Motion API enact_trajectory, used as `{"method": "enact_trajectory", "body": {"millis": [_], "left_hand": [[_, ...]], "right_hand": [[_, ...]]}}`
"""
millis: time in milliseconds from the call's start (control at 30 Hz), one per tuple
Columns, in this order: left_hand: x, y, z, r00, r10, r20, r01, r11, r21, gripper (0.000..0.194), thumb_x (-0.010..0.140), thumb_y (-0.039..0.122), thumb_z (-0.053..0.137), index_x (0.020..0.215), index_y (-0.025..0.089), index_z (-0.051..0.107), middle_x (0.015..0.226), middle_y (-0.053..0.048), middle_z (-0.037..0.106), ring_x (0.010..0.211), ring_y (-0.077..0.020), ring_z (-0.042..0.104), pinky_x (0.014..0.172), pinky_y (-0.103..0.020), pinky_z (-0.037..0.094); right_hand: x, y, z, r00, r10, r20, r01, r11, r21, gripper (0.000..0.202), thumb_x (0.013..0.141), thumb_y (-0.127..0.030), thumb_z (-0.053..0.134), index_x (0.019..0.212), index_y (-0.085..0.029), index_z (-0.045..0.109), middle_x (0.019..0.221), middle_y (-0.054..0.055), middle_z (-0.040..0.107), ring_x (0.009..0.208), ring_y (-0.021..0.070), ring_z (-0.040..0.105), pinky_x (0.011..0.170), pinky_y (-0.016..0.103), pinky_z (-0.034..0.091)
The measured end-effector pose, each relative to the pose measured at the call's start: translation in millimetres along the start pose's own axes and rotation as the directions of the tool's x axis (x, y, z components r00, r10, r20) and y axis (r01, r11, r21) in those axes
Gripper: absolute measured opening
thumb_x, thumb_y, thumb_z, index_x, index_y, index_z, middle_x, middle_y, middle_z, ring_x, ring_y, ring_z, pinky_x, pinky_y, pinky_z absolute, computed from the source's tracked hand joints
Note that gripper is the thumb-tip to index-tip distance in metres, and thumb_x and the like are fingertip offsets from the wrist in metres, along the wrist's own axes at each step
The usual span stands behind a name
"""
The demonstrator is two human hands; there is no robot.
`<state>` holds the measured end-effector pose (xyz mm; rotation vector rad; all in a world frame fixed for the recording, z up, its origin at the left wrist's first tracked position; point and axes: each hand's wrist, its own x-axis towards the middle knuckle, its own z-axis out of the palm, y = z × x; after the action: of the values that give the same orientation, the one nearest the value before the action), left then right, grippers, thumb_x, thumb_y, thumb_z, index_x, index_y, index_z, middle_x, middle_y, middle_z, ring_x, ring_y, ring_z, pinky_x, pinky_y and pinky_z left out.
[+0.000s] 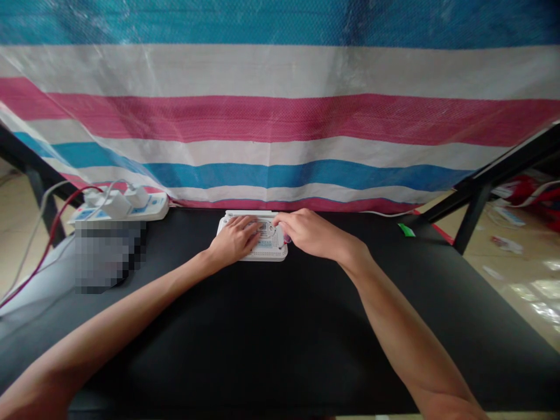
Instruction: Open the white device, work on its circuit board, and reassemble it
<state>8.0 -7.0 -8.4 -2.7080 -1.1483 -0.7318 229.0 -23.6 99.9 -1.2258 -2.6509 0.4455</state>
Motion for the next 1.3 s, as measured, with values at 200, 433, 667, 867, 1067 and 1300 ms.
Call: {"method": "enact_trajectory", "body": {"millis": [200, 433, 667, 867, 1067, 1300], "left_hand": [[0, -1, 2.1, 1.000, -0.014, 0.010, 0.014, 1.000, -0.017, 0.032, 0.101, 0.030, 0.046, 0.122, 0.014, 0.064, 0.125, -0.015, 0.065, 0.112, -0.0280, 0.063, 0.098, -0.045, 0.049], [-1, -1, 0.7, 1.000, -0.013, 0.005, 0.014, 1.000, -0.019, 0.033, 0.101, 0.030, 0.044, 0.122, 0.014, 0.065, 0.125, -0.015, 0.065, 0.111, -0.0278, 0.064, 0.097, -0.046, 0.051], [-1, -1, -1.1, 1.000, -0.008, 0.019, 0.009, 1.000, -0.029, 0.033, 0.101, 0.029, 0.043, 0.122, 0.015, 0.065, 0.126, -0.015, 0.064, 0.113, -0.0276, 0.063, 0.098, -0.045, 0.050], [0, 0, -1.4, 0.999, -0.017, 0.027, 0.018, 1.000, -0.011, 0.033, 0.102, 0.030, 0.043, 0.122, 0.014, 0.064, 0.127, -0.014, 0.064, 0.111, -0.0273, 0.063, 0.098, -0.044, 0.050], [-1, -1, -0.2, 1.000, -0.009, 0.017, 0.009, 1.000, -0.008, 0.033, 0.101, 0.029, 0.044, 0.123, 0.013, 0.064, 0.126, -0.015, 0.064, 0.112, -0.0274, 0.063, 0.098, -0.044, 0.050], [-1, -1, -0.4, 1.000, -0.016, 0.027, 0.017, 1.000, -0.018, 0.034, 0.102, 0.031, 0.043, 0.123, 0.014, 0.065, 0.126, -0.016, 0.064, 0.113, -0.0286, 0.063, 0.099, -0.046, 0.050]], "right_hand": [[-2, 4, 0, 0.997, -0.073, -0.035, 0.072, 0.997, -0.010, 0.041, 0.081, 0.002, 0.048, 0.112, -0.016, 0.067, 0.114, 0.010, 0.070, 0.101, 0.0213, 0.066, 0.083, 0.027, 0.046], [5, 14, 4, 0.990, 0.129, 0.050, -0.138, 0.898, 0.418, 0.022, 0.095, -0.022, 0.047, 0.089, -0.014, 0.066, 0.076, 0.006, 0.072, 0.049, 0.0127, 0.062, 0.049, 0.023, 0.047], [10, 31, 7, 0.926, 0.135, 0.351, -0.363, 0.565, 0.741, 0.023, 0.088, -0.035, 0.061, 0.085, -0.013, 0.064, 0.078, 0.009, 0.073, 0.062, 0.0190, 0.074, 0.056, 0.025, 0.059], [11, 30, 8, 0.921, 0.129, 0.368, -0.374, 0.561, 0.738, 0.021, 0.088, -0.029, 0.057, 0.079, -0.012, 0.065, 0.075, 0.008, 0.073, 0.065, 0.0191, 0.074, 0.063, 0.026, 0.060], [10, 26, 7, 0.930, 0.150, 0.336, -0.359, 0.569, 0.740, 0.022, 0.087, -0.033, 0.061, 0.078, -0.013, 0.063, 0.073, 0.008, 0.072, 0.063, 0.0189, 0.073, 0.061, 0.027, 0.060], [9, 25, 3, 0.933, 0.148, 0.329, -0.352, 0.571, 0.741, 0.017, 0.088, -0.030, 0.060, 0.085, -0.014, 0.063, 0.075, 0.006, 0.072, 0.064, 0.0188, 0.074, 0.060, 0.026, 0.059]]}}
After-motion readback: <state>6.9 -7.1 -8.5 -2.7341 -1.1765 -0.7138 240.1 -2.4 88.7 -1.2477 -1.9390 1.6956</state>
